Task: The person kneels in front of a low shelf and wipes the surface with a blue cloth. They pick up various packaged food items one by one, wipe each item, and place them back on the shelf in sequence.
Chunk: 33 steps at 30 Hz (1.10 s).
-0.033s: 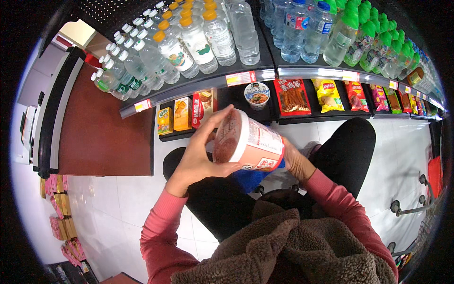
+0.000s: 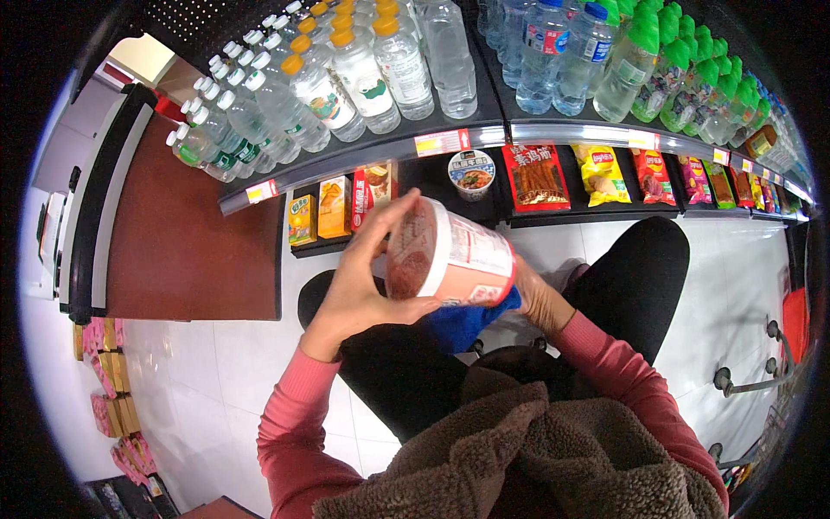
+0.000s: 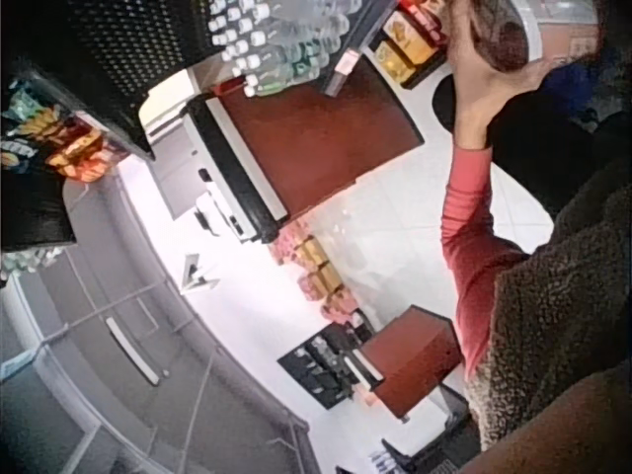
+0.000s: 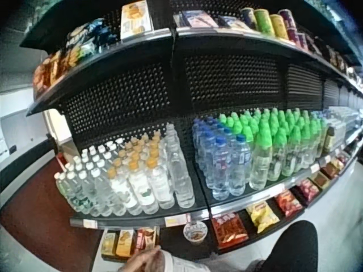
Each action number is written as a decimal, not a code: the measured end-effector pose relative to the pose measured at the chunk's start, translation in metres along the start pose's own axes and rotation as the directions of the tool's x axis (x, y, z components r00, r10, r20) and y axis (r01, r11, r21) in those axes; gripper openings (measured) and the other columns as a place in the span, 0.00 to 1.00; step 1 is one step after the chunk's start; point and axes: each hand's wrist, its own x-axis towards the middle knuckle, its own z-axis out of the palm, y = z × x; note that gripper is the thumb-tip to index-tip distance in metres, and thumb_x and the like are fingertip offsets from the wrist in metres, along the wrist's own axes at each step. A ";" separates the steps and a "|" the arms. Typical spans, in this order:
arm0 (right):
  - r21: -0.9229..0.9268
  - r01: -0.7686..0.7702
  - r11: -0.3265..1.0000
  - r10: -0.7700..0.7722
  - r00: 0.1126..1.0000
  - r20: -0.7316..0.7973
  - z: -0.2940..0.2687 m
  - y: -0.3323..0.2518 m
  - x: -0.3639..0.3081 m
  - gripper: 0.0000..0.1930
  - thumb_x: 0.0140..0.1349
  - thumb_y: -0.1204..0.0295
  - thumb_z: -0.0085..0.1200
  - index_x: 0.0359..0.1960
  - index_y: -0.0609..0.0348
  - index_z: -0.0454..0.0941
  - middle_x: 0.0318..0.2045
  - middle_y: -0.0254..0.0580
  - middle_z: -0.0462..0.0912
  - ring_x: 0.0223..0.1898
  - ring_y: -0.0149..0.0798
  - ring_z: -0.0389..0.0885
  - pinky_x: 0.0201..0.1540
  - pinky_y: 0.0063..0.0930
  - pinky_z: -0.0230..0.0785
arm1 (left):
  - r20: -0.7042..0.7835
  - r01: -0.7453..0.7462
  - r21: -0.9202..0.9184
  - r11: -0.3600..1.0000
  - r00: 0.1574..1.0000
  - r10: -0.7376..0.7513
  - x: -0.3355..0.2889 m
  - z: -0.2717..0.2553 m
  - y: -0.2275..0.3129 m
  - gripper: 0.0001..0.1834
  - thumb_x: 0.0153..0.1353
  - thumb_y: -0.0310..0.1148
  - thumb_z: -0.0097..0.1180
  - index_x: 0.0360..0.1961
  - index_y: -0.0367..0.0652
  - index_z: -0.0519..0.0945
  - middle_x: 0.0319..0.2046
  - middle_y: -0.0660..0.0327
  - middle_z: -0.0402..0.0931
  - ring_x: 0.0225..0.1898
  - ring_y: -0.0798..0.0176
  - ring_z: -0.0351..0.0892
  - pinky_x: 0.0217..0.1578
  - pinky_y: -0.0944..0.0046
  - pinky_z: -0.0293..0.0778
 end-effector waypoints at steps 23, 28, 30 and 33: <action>-0.818 0.081 -0.569 -0.289 0.912 0.291 -0.104 0.028 0.240 0.28 0.58 0.78 0.50 0.64 0.58 0.70 0.63 0.55 0.71 0.67 0.54 0.67 0.70 0.43 0.60 | -0.693 0.489 0.100 0.867 0.659 -0.292 -0.103 -0.085 -0.157 0.49 0.45 0.35 0.79 0.69 0.42 0.67 0.53 0.58 0.71 0.54 0.61 0.73 0.51 0.62 0.75; -0.694 0.059 -0.717 -0.282 0.887 0.367 -0.125 0.049 0.278 0.27 0.61 0.74 0.49 0.65 0.61 0.69 0.68 0.57 0.65 0.69 0.58 0.62 0.69 0.50 0.61 | -0.663 0.607 0.032 0.794 0.607 -0.437 -0.096 -0.076 -0.177 0.49 0.49 0.32 0.77 0.71 0.45 0.64 0.60 0.57 0.69 0.55 0.60 0.72 0.47 0.65 0.77; -0.674 -0.002 -0.739 -0.330 0.873 0.359 -0.127 0.050 0.295 0.26 0.62 0.73 0.49 0.64 0.60 0.70 0.66 0.58 0.68 0.68 0.59 0.64 0.68 0.51 0.62 | -0.659 0.572 0.052 0.819 0.635 -0.402 -0.083 -0.071 -0.183 0.49 0.49 0.32 0.77 0.71 0.45 0.64 0.60 0.57 0.69 0.56 0.60 0.72 0.47 0.65 0.77; -0.695 -0.066 -0.716 -0.405 0.849 0.338 -0.131 0.036 0.344 0.23 0.64 0.71 0.49 0.62 0.60 0.72 0.60 0.58 0.73 0.63 0.59 0.70 0.65 0.49 0.65 | -0.642 0.569 0.052 0.821 0.649 -0.409 -0.063 -0.061 -0.189 0.50 0.47 0.30 0.78 0.71 0.45 0.64 0.61 0.55 0.67 0.59 0.58 0.71 0.52 0.61 0.75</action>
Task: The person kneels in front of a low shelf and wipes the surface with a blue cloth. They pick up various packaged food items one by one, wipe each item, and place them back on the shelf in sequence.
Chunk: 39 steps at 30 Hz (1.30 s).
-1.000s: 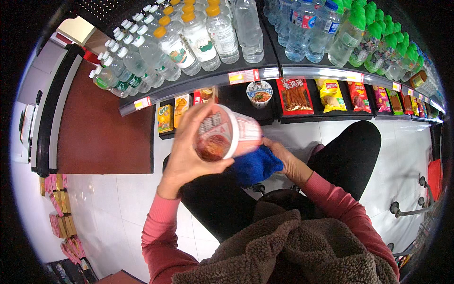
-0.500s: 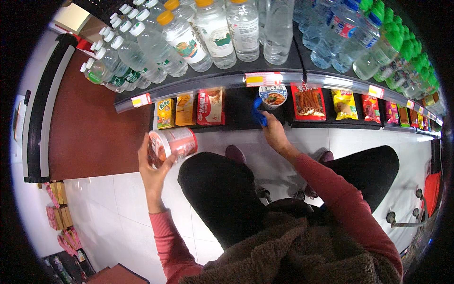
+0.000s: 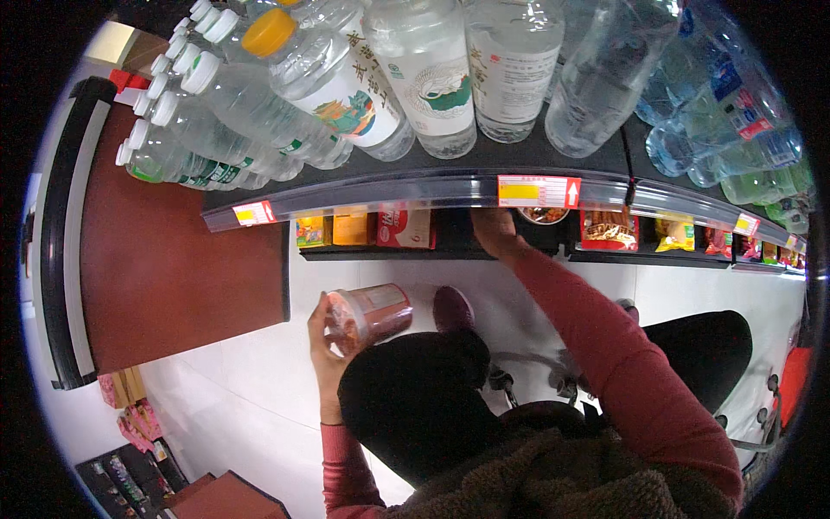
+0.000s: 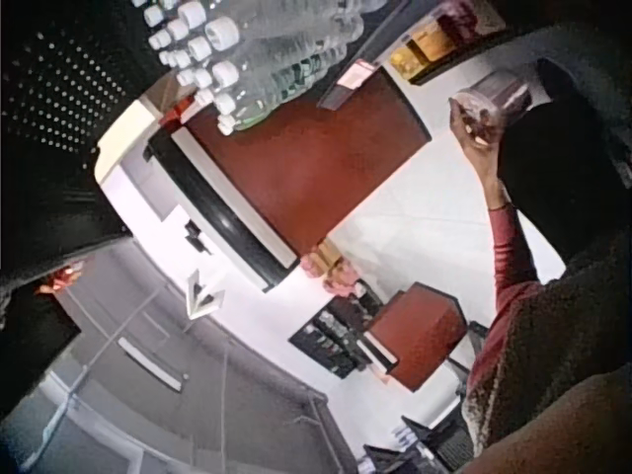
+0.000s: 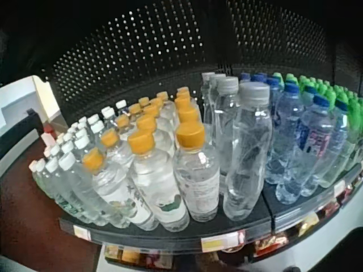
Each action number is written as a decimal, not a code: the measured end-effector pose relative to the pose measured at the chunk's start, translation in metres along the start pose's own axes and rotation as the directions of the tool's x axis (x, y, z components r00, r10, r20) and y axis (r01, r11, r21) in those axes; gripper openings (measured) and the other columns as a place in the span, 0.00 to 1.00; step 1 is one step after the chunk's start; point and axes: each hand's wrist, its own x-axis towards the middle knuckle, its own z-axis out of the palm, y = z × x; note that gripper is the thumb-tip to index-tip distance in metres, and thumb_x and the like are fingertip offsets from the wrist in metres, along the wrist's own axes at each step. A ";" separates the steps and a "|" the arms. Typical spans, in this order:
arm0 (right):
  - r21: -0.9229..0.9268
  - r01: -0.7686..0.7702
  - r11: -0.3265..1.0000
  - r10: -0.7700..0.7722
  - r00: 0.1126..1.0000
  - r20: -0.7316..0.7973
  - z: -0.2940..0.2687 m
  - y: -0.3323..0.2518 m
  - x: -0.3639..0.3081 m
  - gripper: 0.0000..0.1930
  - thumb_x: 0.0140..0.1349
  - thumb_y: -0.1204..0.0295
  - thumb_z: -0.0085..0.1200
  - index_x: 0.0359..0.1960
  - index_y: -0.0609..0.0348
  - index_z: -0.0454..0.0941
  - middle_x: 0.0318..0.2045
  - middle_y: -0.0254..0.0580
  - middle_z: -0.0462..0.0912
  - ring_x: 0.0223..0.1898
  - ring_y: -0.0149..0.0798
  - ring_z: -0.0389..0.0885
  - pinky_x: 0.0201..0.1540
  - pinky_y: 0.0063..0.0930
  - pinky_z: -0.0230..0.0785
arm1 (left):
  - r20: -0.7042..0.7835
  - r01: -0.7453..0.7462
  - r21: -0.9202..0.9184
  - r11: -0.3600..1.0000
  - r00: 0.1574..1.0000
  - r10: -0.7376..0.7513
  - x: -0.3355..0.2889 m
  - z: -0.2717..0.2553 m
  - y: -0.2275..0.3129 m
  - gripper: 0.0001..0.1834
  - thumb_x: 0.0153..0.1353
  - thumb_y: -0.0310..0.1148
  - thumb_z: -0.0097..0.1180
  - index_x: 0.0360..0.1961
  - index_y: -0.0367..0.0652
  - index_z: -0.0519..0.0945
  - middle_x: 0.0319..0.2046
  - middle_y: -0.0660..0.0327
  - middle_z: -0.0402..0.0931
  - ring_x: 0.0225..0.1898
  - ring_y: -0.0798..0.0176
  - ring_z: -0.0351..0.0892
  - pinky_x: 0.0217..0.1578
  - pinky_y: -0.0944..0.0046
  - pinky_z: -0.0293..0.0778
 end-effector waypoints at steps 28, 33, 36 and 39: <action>0.551 -0.129 0.824 -0.121 0.911 0.394 -0.120 -0.006 -0.186 0.17 0.60 0.79 0.47 0.53 0.62 0.74 0.47 0.61 0.80 0.52 0.64 0.78 0.55 0.55 0.70 | 0.477 -0.644 0.311 0.699 0.742 0.472 0.172 0.208 0.035 0.41 0.40 0.62 0.73 0.45 0.38 0.83 0.42 0.43 0.82 0.46 0.43 0.82 0.48 0.49 0.75; 0.437 -0.205 0.876 -0.042 0.869 0.492 -0.182 0.009 -0.225 0.20 0.60 0.80 0.47 0.56 0.60 0.72 0.45 0.61 0.81 0.48 0.64 0.79 0.52 0.56 0.72 | 0.472 -0.709 0.270 0.652 0.688 0.552 0.179 0.220 0.031 0.43 0.38 0.58 0.74 0.53 0.41 0.80 0.48 0.46 0.81 0.52 0.44 0.80 0.53 0.50 0.73; 0.450 -0.208 0.869 -0.040 0.875 0.483 -0.217 0.013 -0.244 0.21 0.59 0.80 0.47 0.56 0.61 0.71 0.44 0.61 0.81 0.48 0.63 0.79 0.51 0.56 0.72 | 0.535 -0.691 0.267 0.672 0.686 0.493 0.182 0.222 0.035 0.43 0.39 0.56 0.74 0.55 0.41 0.80 0.52 0.44 0.79 0.54 0.43 0.78 0.57 0.51 0.71; 0.429 -0.202 0.880 -0.047 0.863 0.502 -0.242 0.015 -0.256 0.24 0.57 0.83 0.48 0.58 0.61 0.71 0.45 0.58 0.80 0.50 0.60 0.79 0.54 0.51 0.72 | 0.598 -0.655 0.258 0.710 0.685 0.416 0.188 0.224 0.037 0.44 0.39 0.54 0.75 0.55 0.38 0.79 0.53 0.42 0.78 0.56 0.43 0.77 0.59 0.52 0.70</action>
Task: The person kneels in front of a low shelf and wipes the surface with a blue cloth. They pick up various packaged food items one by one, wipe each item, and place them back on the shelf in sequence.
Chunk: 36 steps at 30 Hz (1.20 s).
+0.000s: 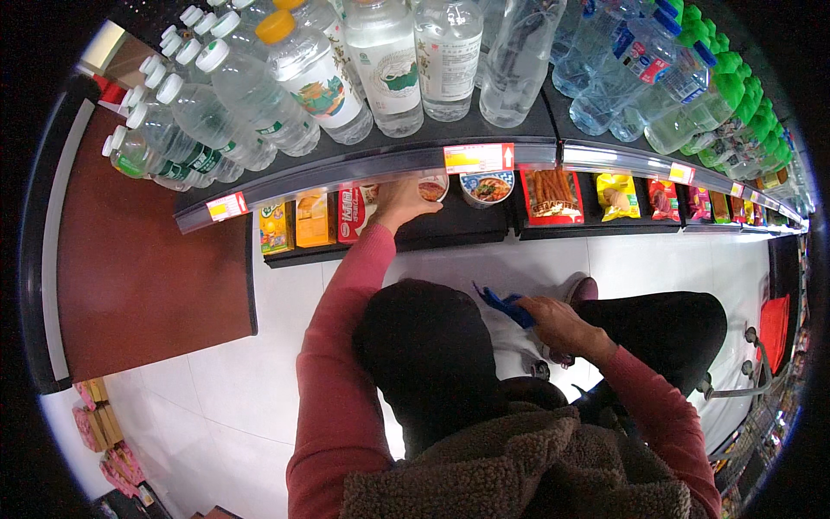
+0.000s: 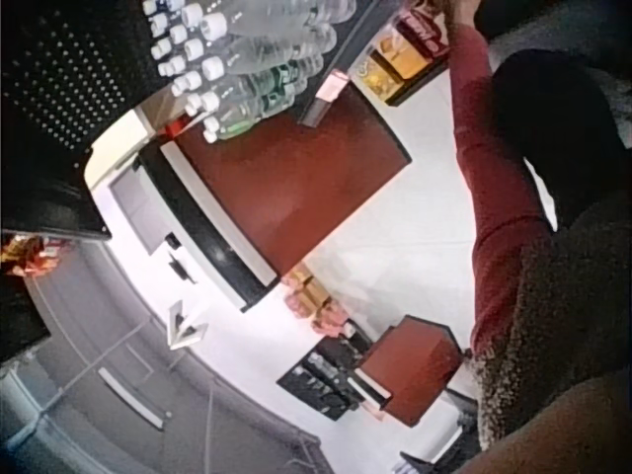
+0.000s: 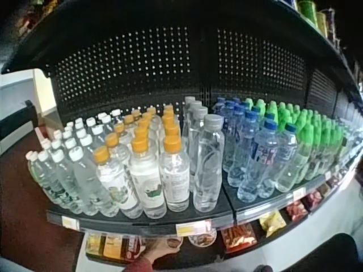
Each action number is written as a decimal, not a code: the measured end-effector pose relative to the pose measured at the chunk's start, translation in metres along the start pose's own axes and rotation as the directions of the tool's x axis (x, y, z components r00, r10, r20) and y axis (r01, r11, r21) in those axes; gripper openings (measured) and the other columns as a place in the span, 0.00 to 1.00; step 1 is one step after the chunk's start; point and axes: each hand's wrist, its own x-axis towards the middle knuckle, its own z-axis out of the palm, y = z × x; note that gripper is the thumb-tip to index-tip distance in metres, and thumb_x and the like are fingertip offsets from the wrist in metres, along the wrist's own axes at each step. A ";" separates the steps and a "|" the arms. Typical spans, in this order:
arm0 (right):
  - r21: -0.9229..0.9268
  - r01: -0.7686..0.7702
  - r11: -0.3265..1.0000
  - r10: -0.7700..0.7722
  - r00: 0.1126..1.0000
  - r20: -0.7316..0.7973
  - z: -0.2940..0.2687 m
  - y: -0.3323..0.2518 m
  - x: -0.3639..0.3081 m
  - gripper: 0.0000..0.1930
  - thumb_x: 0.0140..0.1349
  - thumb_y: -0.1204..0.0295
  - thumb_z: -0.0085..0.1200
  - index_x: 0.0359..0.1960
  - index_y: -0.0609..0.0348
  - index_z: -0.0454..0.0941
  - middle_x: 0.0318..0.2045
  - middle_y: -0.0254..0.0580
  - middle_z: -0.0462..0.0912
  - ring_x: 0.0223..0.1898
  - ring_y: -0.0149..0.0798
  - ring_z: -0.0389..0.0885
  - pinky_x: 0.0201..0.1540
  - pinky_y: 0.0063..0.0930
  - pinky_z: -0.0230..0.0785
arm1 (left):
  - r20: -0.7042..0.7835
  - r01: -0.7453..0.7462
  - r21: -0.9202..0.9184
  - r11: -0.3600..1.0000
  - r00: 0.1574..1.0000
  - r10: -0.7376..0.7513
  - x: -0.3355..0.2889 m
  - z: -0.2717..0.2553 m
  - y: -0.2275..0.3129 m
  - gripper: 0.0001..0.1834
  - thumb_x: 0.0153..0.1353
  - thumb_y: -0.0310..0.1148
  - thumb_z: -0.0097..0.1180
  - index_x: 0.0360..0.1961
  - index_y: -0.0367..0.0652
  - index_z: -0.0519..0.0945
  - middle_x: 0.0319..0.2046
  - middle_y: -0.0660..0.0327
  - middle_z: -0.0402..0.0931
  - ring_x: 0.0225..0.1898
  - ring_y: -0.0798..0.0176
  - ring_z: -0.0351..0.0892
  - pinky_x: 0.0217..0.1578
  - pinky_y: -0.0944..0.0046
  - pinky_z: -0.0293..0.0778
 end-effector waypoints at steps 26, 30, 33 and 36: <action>0.033 0.015 0.999 -0.016 1.000 0.025 0.012 -0.016 -0.010 0.23 0.60 0.80 0.49 0.59 0.59 0.71 0.48 0.58 0.80 0.51 0.59 0.80 0.54 0.49 0.74 | -0.525 0.483 0.005 0.876 0.747 -0.409 -0.106 0.043 -0.070 0.64 0.39 0.67 0.72 0.69 0.37 0.60 0.61 0.39 0.64 0.62 0.35 0.64 0.62 0.37 0.60; 0.007 0.040 0.999 -0.040 0.999 -0.016 0.015 -0.016 -0.008 0.22 0.61 0.83 0.49 0.58 0.60 0.71 0.47 0.58 0.82 0.51 0.59 0.81 0.54 0.48 0.75 | -0.437 0.611 -0.058 0.789 0.695 -0.571 -0.093 0.040 -0.059 0.68 0.36 0.67 0.74 0.73 0.45 0.55 0.63 0.38 0.61 0.63 0.31 0.60 0.64 0.35 0.56; 0.015 0.070 0.997 -0.069 0.997 -0.027 0.012 -0.014 -0.008 0.23 0.61 0.83 0.49 0.59 0.60 0.69 0.46 0.58 0.81 0.49 0.60 0.81 0.52 0.50 0.76 | -0.360 0.689 -0.078 0.720 0.654 -0.665 -0.085 0.033 -0.053 0.67 0.36 0.64 0.74 0.74 0.48 0.54 0.63 0.38 0.60 0.63 0.32 0.61 0.62 0.34 0.59; -0.003 0.029 1.000 -0.029 1.000 0.004 0.009 -0.014 -0.010 0.23 0.61 0.80 0.47 0.60 0.58 0.70 0.45 0.60 0.82 0.47 0.61 0.82 0.50 0.52 0.76 | -0.352 0.693 -0.128 0.710 0.637 -0.685 -0.088 0.029 -0.056 0.66 0.37 0.62 0.74 0.75 0.48 0.53 0.62 0.38 0.60 0.62 0.34 0.62 0.59 0.34 0.62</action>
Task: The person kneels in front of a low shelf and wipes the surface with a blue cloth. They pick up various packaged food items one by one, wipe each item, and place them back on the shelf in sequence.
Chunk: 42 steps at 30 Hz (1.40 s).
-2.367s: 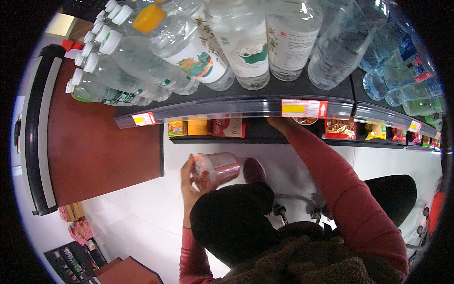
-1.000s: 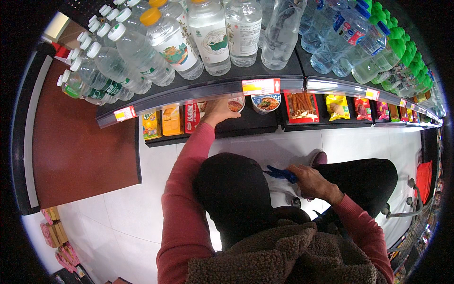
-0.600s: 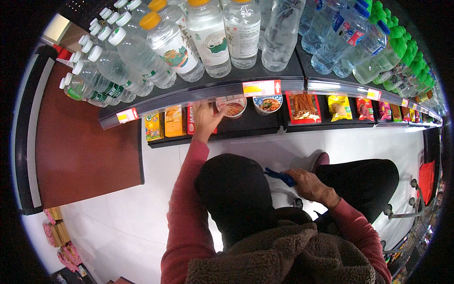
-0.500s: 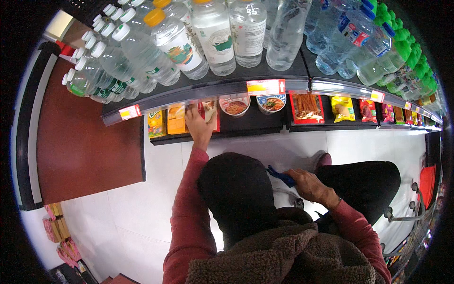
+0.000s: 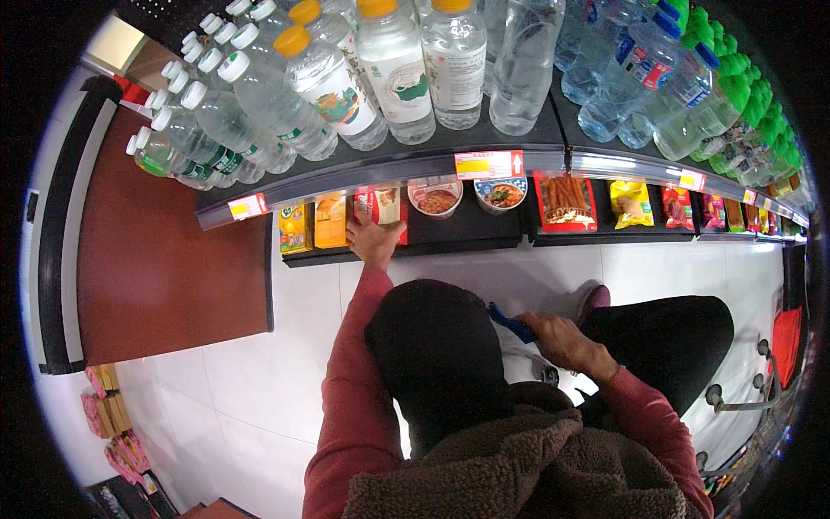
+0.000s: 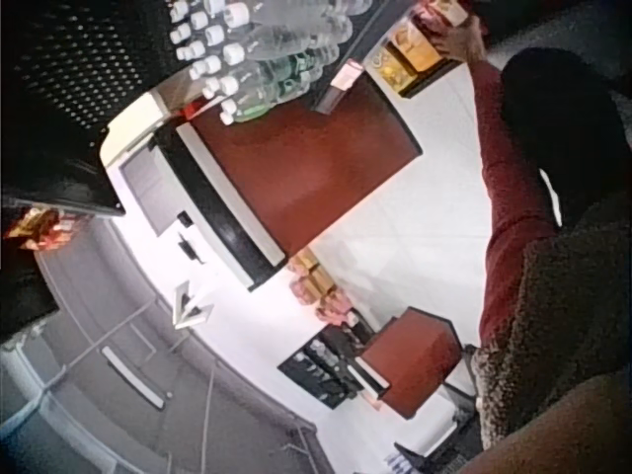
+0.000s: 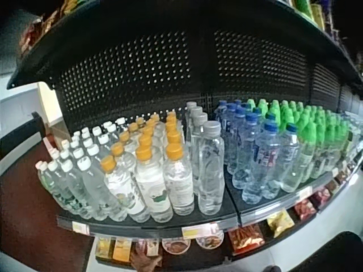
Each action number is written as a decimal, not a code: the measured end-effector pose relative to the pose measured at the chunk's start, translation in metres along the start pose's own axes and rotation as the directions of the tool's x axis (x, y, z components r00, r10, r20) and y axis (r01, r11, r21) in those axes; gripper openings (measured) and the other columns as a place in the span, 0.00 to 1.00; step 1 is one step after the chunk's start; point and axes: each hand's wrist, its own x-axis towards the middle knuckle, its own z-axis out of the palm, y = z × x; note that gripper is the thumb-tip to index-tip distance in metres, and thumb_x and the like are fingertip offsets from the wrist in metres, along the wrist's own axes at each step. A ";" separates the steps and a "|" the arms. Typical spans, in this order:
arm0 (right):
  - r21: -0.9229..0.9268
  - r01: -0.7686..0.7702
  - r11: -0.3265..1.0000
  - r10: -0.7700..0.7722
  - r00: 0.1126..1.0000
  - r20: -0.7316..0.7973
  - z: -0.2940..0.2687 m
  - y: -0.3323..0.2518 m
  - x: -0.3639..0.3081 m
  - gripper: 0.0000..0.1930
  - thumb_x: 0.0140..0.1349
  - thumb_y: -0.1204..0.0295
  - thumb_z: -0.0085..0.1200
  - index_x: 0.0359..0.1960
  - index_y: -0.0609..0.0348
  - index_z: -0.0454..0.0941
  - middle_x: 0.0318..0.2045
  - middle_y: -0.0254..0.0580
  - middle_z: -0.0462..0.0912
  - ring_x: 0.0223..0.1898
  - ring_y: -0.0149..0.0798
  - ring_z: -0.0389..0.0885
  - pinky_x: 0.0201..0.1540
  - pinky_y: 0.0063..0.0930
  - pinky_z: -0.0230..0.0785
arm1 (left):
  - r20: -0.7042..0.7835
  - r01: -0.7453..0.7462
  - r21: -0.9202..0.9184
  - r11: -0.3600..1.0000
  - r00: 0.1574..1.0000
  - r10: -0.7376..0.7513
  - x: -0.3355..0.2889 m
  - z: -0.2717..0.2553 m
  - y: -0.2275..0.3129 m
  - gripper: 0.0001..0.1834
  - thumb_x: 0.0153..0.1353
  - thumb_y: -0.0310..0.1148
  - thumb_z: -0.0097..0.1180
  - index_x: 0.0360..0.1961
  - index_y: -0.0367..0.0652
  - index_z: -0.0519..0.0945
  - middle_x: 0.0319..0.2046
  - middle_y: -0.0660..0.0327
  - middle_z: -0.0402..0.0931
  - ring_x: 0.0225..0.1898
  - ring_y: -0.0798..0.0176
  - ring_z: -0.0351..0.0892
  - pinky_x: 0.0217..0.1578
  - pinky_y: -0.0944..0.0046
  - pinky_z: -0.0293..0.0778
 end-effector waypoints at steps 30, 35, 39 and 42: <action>-0.243 0.777 0.581 -0.755 0.403 -0.518 -0.031 -0.182 -0.071 0.32 0.52 0.71 0.57 0.64 0.52 0.72 0.68 0.47 0.69 0.71 0.50 0.64 0.72 0.53 0.53 | 0.186 0.115 -0.952 0.284 0.954 0.236 -0.320 -0.268 0.024 0.46 0.57 0.50 0.61 0.71 0.36 0.61 0.65 0.49 0.66 0.65 0.55 0.68 0.66 0.57 0.63; -0.308 0.687 0.658 -0.692 0.392 -0.606 -0.043 -0.161 -0.061 0.33 0.59 0.68 0.54 0.69 0.56 0.67 0.73 0.49 0.62 0.74 0.51 0.59 0.74 0.55 0.46 | 0.050 -0.108 -0.927 0.359 0.913 0.404 -0.332 -0.267 0.037 0.49 0.51 0.35 0.71 0.71 0.34 0.58 0.61 0.52 0.68 0.59 0.59 0.73 0.60 0.61 0.72; -0.240 0.586 0.774 -0.523 0.378 -0.764 -0.082 -0.143 -0.050 0.32 0.58 0.73 0.47 0.69 0.61 0.66 0.72 0.54 0.62 0.75 0.55 0.55 0.75 0.53 0.43 | -0.104 -0.324 -0.798 0.508 0.905 0.414 -0.348 -0.268 0.057 0.53 0.43 0.29 0.75 0.70 0.35 0.60 0.59 0.50 0.64 0.60 0.54 0.70 0.58 0.58 0.72; -0.146 0.613 0.777 -0.386 0.280 -0.879 -0.109 -0.141 -0.038 0.30 0.58 0.81 0.43 0.67 0.63 0.67 0.70 0.56 0.64 0.73 0.58 0.58 0.74 0.48 0.47 | -0.229 -0.527 -0.575 0.626 0.838 0.495 -0.352 -0.272 0.066 0.53 0.39 0.30 0.77 0.69 0.36 0.64 0.58 0.44 0.64 0.59 0.44 0.69 0.58 0.53 0.71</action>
